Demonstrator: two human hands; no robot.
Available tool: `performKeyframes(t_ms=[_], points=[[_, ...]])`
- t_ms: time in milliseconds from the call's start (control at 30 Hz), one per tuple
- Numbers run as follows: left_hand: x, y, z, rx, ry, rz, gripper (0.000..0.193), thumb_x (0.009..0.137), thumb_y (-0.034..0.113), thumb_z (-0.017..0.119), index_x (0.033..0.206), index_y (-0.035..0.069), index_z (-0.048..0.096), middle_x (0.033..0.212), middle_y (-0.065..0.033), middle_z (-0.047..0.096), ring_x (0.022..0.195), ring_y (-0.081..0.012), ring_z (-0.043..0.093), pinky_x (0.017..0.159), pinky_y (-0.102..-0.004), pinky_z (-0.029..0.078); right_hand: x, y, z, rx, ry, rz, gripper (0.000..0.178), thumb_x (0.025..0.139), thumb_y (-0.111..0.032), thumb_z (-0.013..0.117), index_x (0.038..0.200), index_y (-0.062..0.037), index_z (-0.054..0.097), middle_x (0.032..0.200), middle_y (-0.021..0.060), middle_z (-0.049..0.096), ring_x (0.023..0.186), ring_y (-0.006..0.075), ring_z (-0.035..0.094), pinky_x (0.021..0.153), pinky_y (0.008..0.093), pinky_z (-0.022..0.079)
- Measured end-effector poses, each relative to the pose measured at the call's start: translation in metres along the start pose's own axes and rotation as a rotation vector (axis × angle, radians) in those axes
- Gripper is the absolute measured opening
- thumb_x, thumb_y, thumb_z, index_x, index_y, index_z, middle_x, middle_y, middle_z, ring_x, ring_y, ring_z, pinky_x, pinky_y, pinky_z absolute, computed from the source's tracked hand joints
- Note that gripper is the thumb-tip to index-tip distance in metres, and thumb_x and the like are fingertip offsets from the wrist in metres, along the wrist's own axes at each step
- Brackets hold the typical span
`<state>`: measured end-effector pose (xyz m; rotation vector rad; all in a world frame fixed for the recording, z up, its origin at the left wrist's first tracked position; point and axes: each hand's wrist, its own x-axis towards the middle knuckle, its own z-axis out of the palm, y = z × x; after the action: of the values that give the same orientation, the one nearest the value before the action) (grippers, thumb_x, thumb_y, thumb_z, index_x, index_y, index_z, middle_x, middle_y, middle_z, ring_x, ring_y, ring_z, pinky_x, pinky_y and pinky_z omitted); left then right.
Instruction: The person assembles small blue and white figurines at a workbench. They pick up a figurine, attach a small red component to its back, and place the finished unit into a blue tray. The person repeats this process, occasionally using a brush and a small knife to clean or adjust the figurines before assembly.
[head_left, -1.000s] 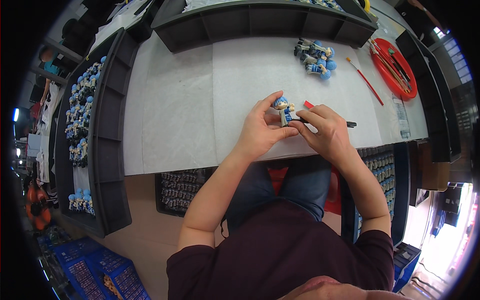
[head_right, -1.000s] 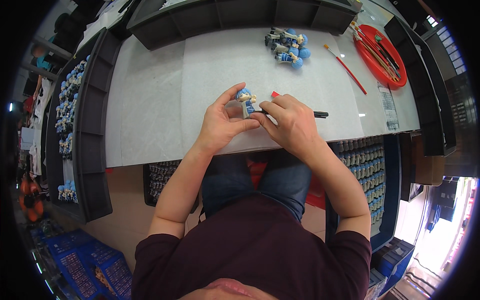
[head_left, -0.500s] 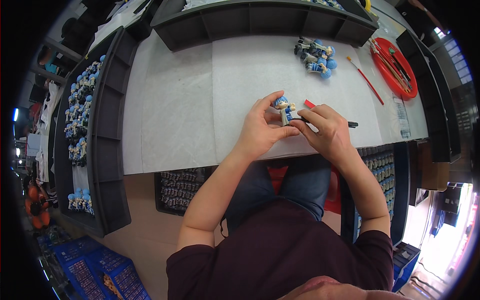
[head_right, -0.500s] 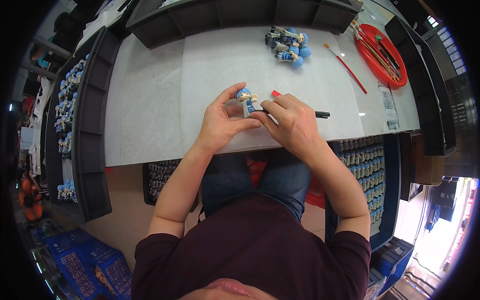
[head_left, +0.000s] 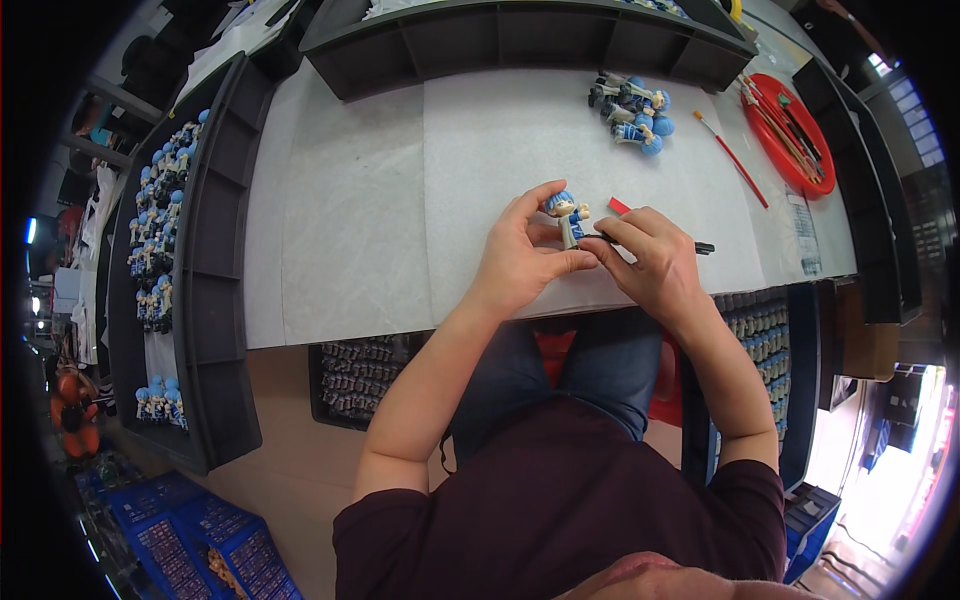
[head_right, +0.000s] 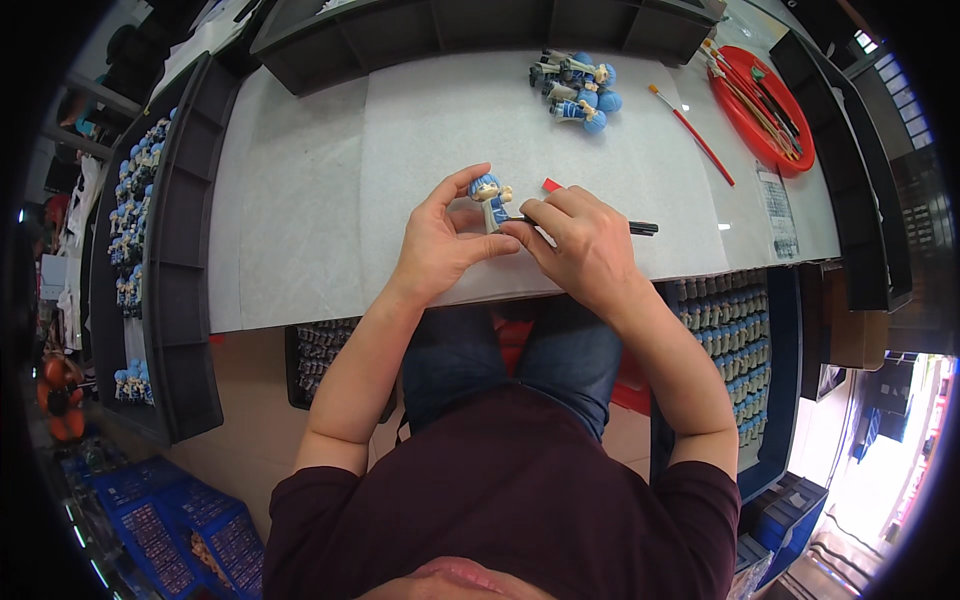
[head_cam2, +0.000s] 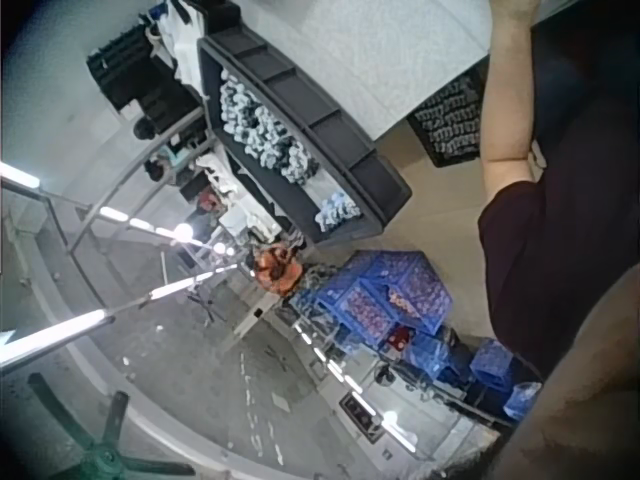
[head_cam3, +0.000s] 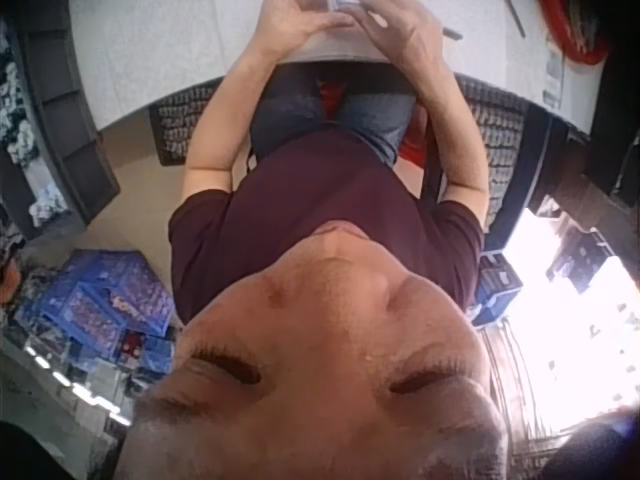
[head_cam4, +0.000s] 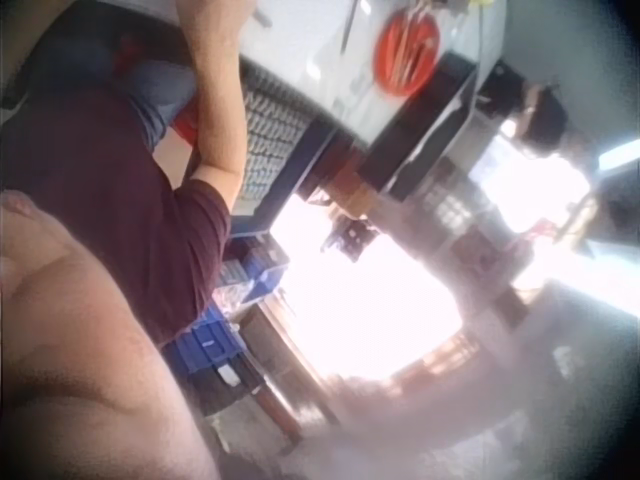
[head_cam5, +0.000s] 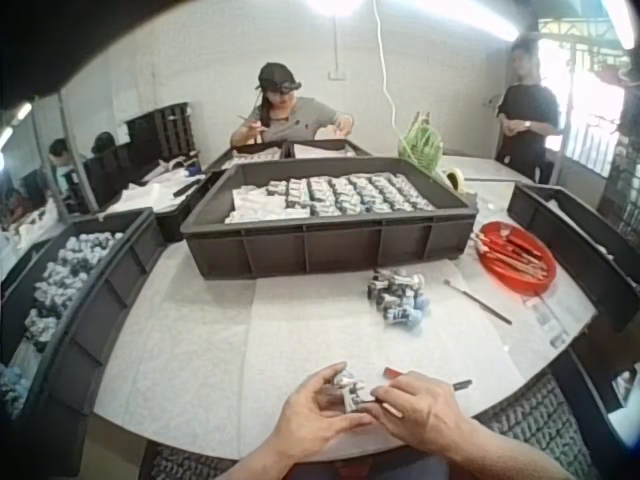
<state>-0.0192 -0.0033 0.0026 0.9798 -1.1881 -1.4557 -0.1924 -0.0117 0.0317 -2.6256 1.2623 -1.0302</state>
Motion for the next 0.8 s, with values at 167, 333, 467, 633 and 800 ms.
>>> performKeyframes(t_ms=[167,333,467,633,800], points=[[0.0000,0.0003,-0.0004,0.019,0.006,0.000,0.078,0.064,0.000,0.080,0.130,0.000,0.039,0.114,-0.0119,0.043,0.093,-0.0187,0.058,0.076,-0.0294,0.055,-0.0001,-0.0018,0.0014,0.002,0.019,0.034,0.019,0.071,-0.020,0.074,0.081,-0.0061,0.066,0.068,0.0052,0.059,0.065,0.0209,0.059,0.054,0.0322,0.048],[-0.0007,0.0034,0.0005,0.017,0.016,-0.006,0.079,0.063,0.000,0.080,0.130,0.000,0.038,0.112,-0.0116,0.046,0.092,-0.0186,0.059,0.075,-0.0289,0.054,-0.0010,-0.0012,0.0024,0.008,0.023,0.039,0.019,0.070,-0.020,0.074,0.081,-0.0065,0.066,0.068,0.0053,0.059,0.065,0.0212,0.059,0.054,0.0324,0.048],[-0.0004,0.0025,0.0003,0.004,0.014,-0.002,0.078,0.063,0.000,0.080,0.130,-0.001,0.038,0.112,-0.0116,0.047,0.092,-0.0186,0.059,0.075,-0.0292,0.054,0.0003,0.0009,0.0015,0.024,0.014,0.010,0.018,0.070,-0.021,0.074,0.080,-0.0070,0.066,0.068,0.0055,0.059,0.064,0.0216,0.059,0.054,0.0326,0.048],[-0.0010,0.0040,0.0005,0.021,0.020,0.001,0.078,0.063,0.000,0.080,0.129,-0.001,0.039,0.111,-0.0112,0.047,0.091,-0.0184,0.060,0.075,-0.0292,0.054,-0.0006,-0.0012,0.0038,0.021,0.005,0.080,0.019,0.070,-0.021,0.074,0.079,-0.0070,0.066,0.068,0.0065,0.059,0.063,0.0221,0.059,0.054,0.0327,0.047],[-0.0005,0.0041,0.0001,0.022,0.022,0.000,0.078,0.063,0.000,0.080,0.129,-0.001,0.039,0.112,-0.0111,0.047,0.091,-0.0185,0.060,0.074,-0.0288,0.054,-0.0011,0.0007,0.0036,0.045,0.012,0.058,0.019,0.070,-0.022,0.074,0.079,-0.0066,0.066,0.068,0.0071,0.059,0.063,0.0227,0.058,0.053,0.0334,0.047]])
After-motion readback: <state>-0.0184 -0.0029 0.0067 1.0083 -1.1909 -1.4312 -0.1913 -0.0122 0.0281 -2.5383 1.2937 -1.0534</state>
